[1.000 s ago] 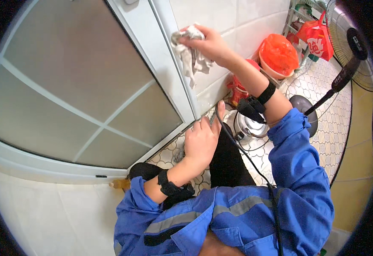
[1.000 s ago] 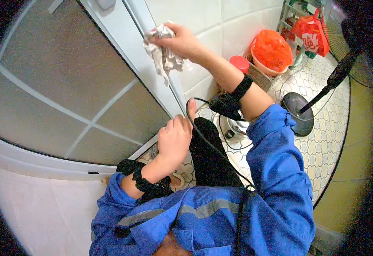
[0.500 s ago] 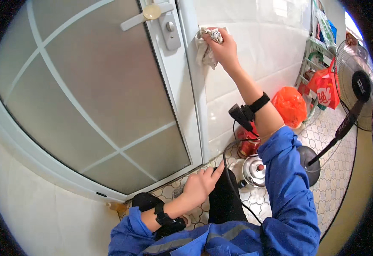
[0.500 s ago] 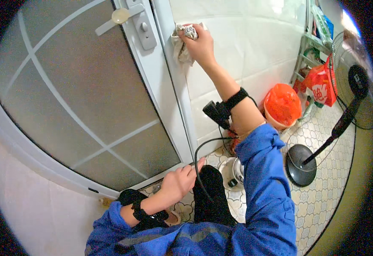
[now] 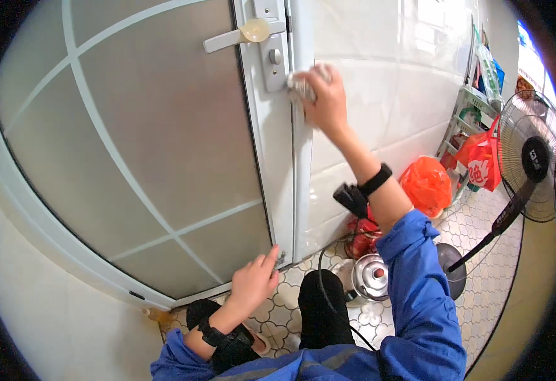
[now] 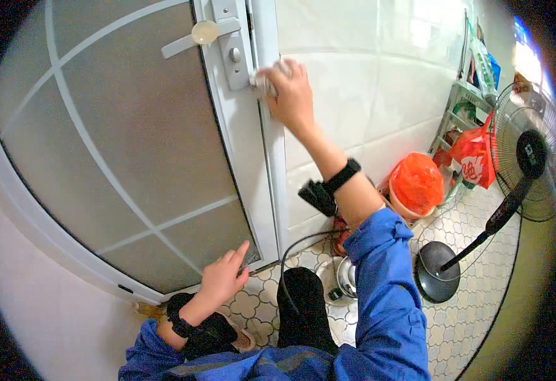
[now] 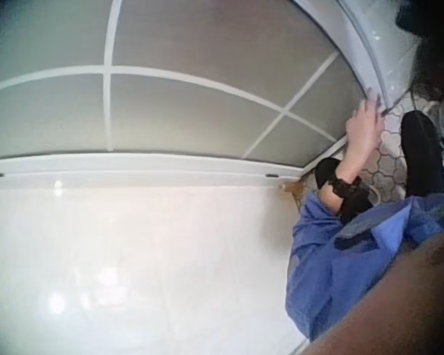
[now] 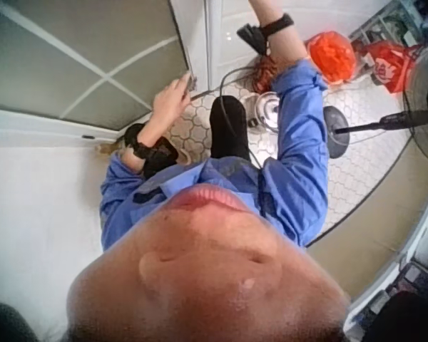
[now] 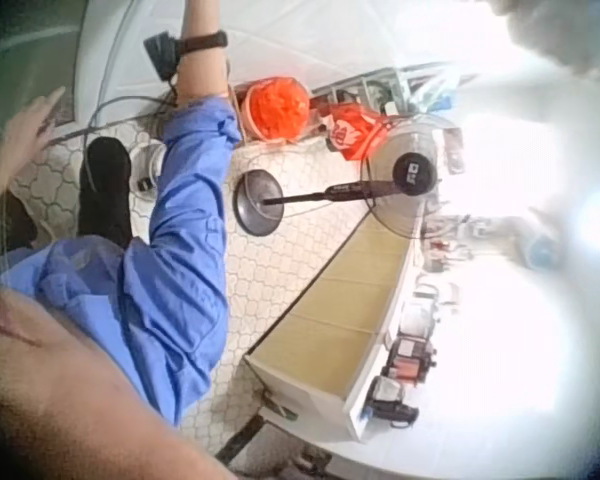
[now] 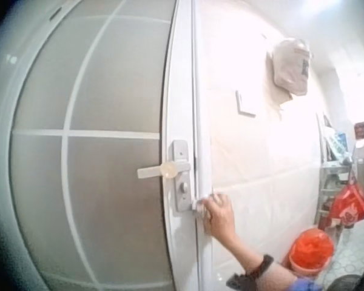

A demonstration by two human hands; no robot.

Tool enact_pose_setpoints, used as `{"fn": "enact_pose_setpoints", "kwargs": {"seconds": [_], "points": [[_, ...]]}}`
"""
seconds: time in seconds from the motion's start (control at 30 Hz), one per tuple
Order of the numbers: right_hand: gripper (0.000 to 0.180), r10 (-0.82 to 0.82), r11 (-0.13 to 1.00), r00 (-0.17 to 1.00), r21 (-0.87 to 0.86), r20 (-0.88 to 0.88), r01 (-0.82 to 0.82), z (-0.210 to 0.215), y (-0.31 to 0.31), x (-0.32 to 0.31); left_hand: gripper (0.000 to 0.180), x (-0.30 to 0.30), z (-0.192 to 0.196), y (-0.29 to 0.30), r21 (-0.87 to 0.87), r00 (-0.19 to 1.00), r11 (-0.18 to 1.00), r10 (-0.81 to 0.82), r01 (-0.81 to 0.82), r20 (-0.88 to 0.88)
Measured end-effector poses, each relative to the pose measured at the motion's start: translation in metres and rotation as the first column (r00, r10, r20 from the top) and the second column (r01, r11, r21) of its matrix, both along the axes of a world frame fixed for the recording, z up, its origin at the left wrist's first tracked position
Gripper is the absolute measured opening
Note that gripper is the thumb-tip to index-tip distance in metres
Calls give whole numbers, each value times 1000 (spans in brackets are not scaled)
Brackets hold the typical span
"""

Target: Cleaning a door frame and handle with a rag and a small brush.

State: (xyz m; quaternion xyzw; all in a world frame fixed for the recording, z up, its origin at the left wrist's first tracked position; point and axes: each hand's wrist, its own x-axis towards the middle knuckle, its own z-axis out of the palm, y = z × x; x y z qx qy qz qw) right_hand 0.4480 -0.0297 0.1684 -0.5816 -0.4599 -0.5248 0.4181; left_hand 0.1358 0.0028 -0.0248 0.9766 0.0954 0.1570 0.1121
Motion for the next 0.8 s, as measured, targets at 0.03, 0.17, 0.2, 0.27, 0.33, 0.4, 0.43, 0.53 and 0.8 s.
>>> {"fn": "enact_pose_setpoints", "kwargs": {"seconds": [0.03, 0.17, 0.2, 0.27, 0.33, 0.4, 0.43, 0.53, 0.8], "points": [[36, 13, 1000, 998, -18, 64, -12, 22, 0, -5, 61, -2, -1, 2, -16, 1000, 1000, 22, -23, -20], [36, 110, 994, 993, 3, 46, -110, 49, -1, 4, 60, -3, -10, 2, -45, 999, 999, 17, -20, -46], [36, 137, 990, 989, 31, 54, -139, 44, 1, 6, 60, -5, -13, 2, -71, 999, 997, 24, -28, -45], [36, 85, 994, 996, 72, 36, -87, 9, 9, 1, 60, -12, -19, 5, -100, 998, 994, 32, -37, -52], [37, 72, 995, 997, 72, -19, -71, -38, 11, -4, 59, -17, -22, 9, -198, 999, 979, 51, -53, -19], [36, 142, 989, 984, 56, -108, -137, -63, 3, -1, 59, -16, -40, 19, -232, 996, 969, 79, -84, -33], [36, 135, 990, 985, 58, -111, -129, -57, 3, 10, 59, -12, -50, 26, -264, 992, 957, 111, -122, -54], [30, -4, 998, 1000, 63, 22, 2, -25, -2, 35, 55, -7, -67, 41, -289, 987, 944, 158, -157, -21], [27, 96, 987, 995, 133, -33, -91, 42, 9, 22, 48, -8, -125, 83, -620, 967, 759, 255, -200, 1]]}}
